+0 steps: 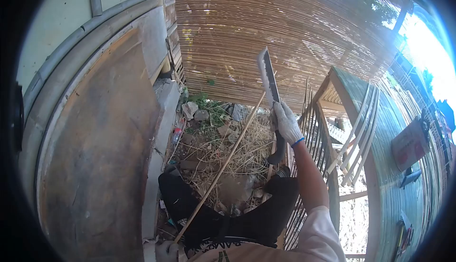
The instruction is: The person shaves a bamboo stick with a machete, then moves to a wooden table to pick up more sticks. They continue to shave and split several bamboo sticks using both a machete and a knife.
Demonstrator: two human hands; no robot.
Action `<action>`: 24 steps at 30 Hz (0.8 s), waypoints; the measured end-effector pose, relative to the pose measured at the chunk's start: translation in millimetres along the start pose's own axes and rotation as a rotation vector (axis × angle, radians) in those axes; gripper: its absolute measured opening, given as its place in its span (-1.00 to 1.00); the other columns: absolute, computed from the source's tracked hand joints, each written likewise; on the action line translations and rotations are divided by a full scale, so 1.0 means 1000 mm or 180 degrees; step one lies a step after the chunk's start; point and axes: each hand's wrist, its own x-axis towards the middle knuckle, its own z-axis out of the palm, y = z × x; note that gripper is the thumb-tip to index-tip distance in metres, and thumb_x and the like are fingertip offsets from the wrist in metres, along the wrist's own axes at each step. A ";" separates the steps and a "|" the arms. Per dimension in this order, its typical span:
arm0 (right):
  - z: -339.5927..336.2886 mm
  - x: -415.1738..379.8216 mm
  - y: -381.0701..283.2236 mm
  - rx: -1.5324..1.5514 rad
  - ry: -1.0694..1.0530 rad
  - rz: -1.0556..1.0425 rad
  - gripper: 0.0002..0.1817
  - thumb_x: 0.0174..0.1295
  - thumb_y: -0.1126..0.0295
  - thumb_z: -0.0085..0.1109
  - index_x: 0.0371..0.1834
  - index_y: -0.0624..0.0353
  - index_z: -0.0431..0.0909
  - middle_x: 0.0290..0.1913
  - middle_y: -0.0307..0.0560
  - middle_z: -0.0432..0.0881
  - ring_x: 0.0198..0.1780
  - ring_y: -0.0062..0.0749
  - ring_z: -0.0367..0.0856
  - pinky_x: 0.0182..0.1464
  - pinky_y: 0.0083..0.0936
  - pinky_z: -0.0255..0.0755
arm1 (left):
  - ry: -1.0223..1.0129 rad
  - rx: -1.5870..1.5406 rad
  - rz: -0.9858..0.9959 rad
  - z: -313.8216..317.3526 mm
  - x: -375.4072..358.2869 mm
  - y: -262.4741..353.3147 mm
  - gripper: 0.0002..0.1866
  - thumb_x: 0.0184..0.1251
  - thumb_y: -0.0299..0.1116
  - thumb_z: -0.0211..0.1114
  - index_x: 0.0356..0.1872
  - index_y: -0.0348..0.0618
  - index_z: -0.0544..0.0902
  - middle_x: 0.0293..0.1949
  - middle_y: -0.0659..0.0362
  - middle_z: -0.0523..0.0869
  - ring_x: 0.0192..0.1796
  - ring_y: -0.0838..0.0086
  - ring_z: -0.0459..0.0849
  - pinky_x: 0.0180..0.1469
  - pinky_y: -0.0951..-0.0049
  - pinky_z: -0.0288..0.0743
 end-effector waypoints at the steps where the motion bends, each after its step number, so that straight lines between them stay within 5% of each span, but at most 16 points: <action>1: -0.005 -0.001 0.000 -0.0274 0.0111 0.0096 -0.66 0.71 0.06 -0.04 0.05 0.11 0.53 -0.42 -0.34 0.50 -0.47 -0.66 0.50 -0.39 -0.59 0.52 | -0.0024 -0.0016 -0.0013 0.001 -0.001 -0.001 -0.54 0.61 -0.01 0.28 0.01 -0.31 0.75 -0.17 -0.12 0.82 -0.13 0.05 0.83 -0.05 0.13 0.68; 7: -0.021 -0.002 0.023 0.0188 0.0408 -0.0008 -0.59 0.70 -0.01 -0.06 -0.08 0.10 0.56 -0.44 -0.36 0.51 -0.50 -0.67 0.48 -0.45 -0.61 0.43 | -0.0456 -0.0696 -0.0679 -0.013 0.008 0.018 -0.53 0.61 -0.02 0.29 0.00 -0.35 0.74 -0.25 -0.08 0.82 -0.26 0.13 0.84 -0.17 0.19 0.68; 9: -0.025 -0.006 0.019 0.0598 0.0378 0.0229 -0.57 0.70 -0.02 -0.06 -0.08 0.12 0.58 -0.42 -0.34 0.52 -0.46 -0.66 0.49 -0.42 -0.59 0.43 | -0.0126 -0.0316 0.0240 -0.007 0.012 -0.010 -0.56 0.62 -0.06 0.29 -0.01 -0.35 0.74 -0.31 -0.05 0.81 -0.29 0.18 0.83 -0.20 0.22 0.68; 13: -0.015 -0.032 0.005 -0.1169 -0.0039 -0.0082 -0.56 0.70 0.00 -0.05 -0.07 0.18 0.57 -0.40 -0.34 0.48 -0.38 -0.64 0.44 -0.32 -0.54 0.37 | -0.0245 -0.0529 0.0026 -0.006 0.020 -0.015 -0.59 0.62 -0.07 0.29 -0.03 -0.32 0.75 -0.35 -0.05 0.79 -0.30 0.18 0.82 -0.21 0.21 0.67; 17: 0.011 -0.057 0.010 -0.0965 -0.0232 0.0199 -0.56 0.69 0.00 -0.03 -0.05 0.21 0.56 -0.37 -0.32 0.49 -0.34 -0.63 0.46 -0.26 -0.54 0.39 | -0.0363 -0.0474 -0.0307 -0.015 0.033 0.010 -0.59 0.62 -0.04 0.30 -0.07 -0.27 0.75 -0.34 -0.09 0.77 -0.29 0.17 0.81 -0.27 0.15 0.63; 19: 0.002 -0.054 0.031 -0.0906 -0.0295 0.0254 -0.57 0.69 0.01 -0.03 -0.06 0.20 0.56 -0.38 -0.32 0.49 -0.36 -0.63 0.48 -0.29 -0.54 0.40 | 0.0384 0.0182 0.1196 -0.005 0.038 -0.017 -0.61 0.63 0.02 0.26 -0.11 -0.16 0.69 -0.40 0.07 0.68 -0.41 0.28 0.69 -0.43 0.25 0.52; 20: -0.002 -0.053 0.040 -0.0850 -0.0349 0.0292 -0.59 0.69 0.02 -0.03 -0.06 0.19 0.55 -0.40 -0.32 0.50 -0.37 -0.63 0.49 -0.31 -0.53 0.41 | 0.0383 0.0184 0.1164 -0.007 0.034 -0.023 -0.61 0.63 0.02 0.26 -0.11 -0.16 0.69 -0.40 0.07 0.68 -0.41 0.28 0.69 -0.43 0.25 0.52; 22: 0.006 -0.061 0.030 -0.0914 -0.0474 0.0360 -0.59 0.69 0.03 -0.02 -0.07 0.18 0.55 -0.42 -0.31 0.51 -0.40 -0.63 0.50 -0.34 -0.53 0.41 | -0.0057 0.0050 0.0168 -0.009 0.032 -0.023 -0.76 0.42 -0.33 0.37 -0.14 -0.35 0.76 -0.55 0.03 0.71 -0.50 0.30 0.73 -0.40 0.28 0.55; 24: 0.019 -0.074 0.013 -0.0929 -0.0686 0.0425 -0.61 0.68 0.05 -0.01 -0.08 0.19 0.54 -0.47 -0.31 0.51 -0.46 -0.62 0.50 -0.41 -0.53 0.39 | 0.0024 -0.0144 -0.0035 -0.004 0.035 -0.013 -0.75 0.40 -0.31 0.37 -0.22 -0.37 0.77 -0.57 0.02 0.70 -0.49 0.29 0.73 -0.40 0.25 0.54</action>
